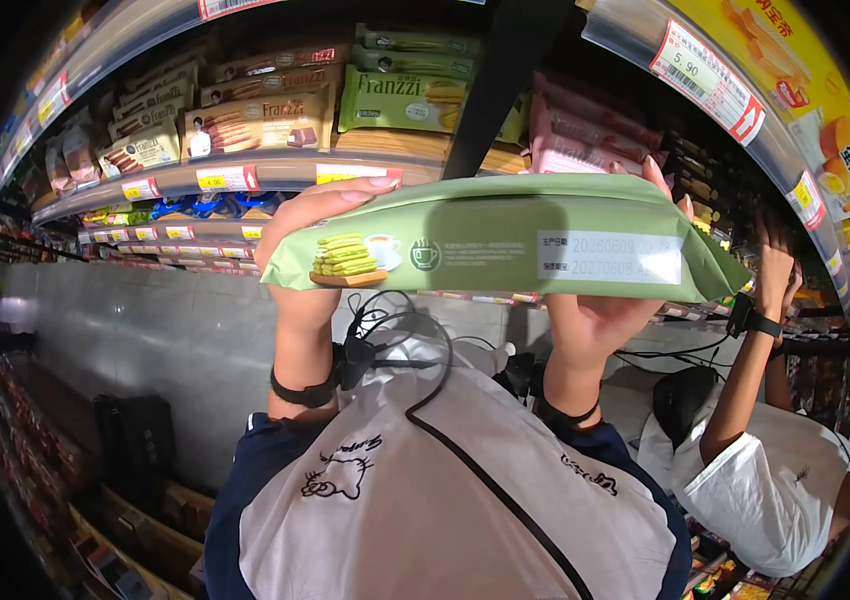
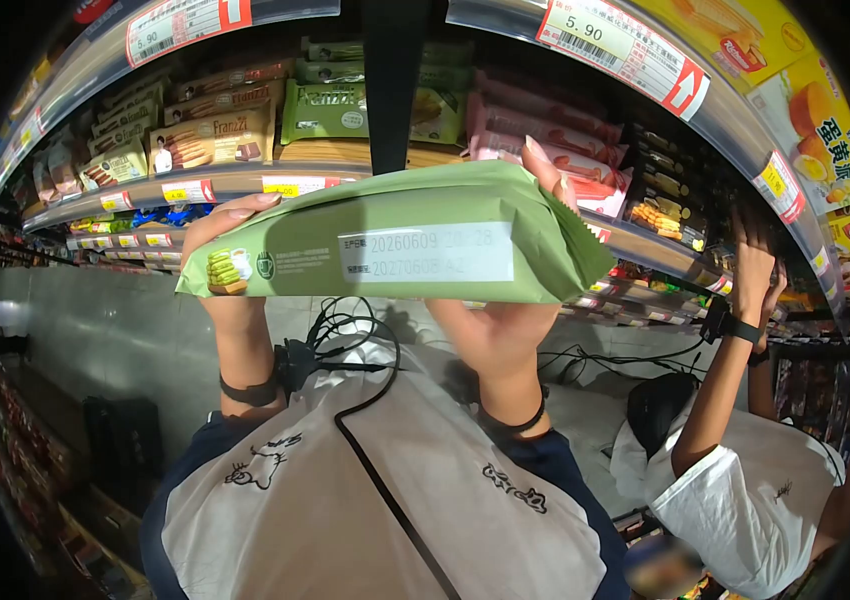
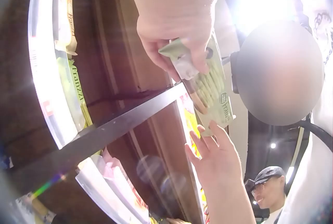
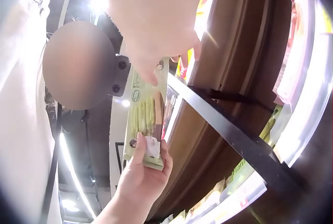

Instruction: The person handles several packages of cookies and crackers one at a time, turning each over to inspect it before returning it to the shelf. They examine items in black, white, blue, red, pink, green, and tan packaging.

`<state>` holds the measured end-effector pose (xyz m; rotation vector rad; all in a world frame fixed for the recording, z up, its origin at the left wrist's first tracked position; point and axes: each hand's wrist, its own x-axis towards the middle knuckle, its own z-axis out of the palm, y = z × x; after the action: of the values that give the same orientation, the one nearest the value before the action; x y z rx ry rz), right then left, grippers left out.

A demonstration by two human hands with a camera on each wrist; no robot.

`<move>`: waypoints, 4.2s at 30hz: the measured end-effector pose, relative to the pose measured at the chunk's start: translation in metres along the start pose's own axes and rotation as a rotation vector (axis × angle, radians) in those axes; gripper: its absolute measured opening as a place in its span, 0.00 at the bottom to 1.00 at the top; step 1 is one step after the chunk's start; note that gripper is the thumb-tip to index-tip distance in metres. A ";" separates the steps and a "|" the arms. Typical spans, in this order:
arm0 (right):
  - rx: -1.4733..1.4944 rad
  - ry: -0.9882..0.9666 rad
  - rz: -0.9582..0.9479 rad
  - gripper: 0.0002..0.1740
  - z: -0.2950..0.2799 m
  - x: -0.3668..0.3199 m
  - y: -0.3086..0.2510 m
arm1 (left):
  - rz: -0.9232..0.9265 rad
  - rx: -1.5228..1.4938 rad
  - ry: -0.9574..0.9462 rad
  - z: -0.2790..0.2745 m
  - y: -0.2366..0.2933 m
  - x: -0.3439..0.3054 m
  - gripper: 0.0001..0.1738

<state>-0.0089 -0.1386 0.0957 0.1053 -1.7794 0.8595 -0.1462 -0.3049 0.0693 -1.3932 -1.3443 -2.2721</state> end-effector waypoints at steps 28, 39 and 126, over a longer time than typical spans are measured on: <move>0.303 -0.183 0.330 0.32 -0.010 0.000 0.035 | -0.133 0.403 0.538 -0.064 -0.030 0.019 0.16; 0.280 -0.108 0.464 0.23 -0.017 -0.005 0.047 | -0.379 0.422 0.335 -0.033 -0.065 0.033 0.16; -0.702 -0.159 -0.087 0.12 0.037 -0.003 0.130 | 0.178 1.267 -0.015 -0.017 -0.112 0.030 0.22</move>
<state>-0.0973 -0.0659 0.0230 -0.2114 -2.1124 0.1334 -0.2336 -0.2438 0.0215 -0.9364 -1.9517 -0.8442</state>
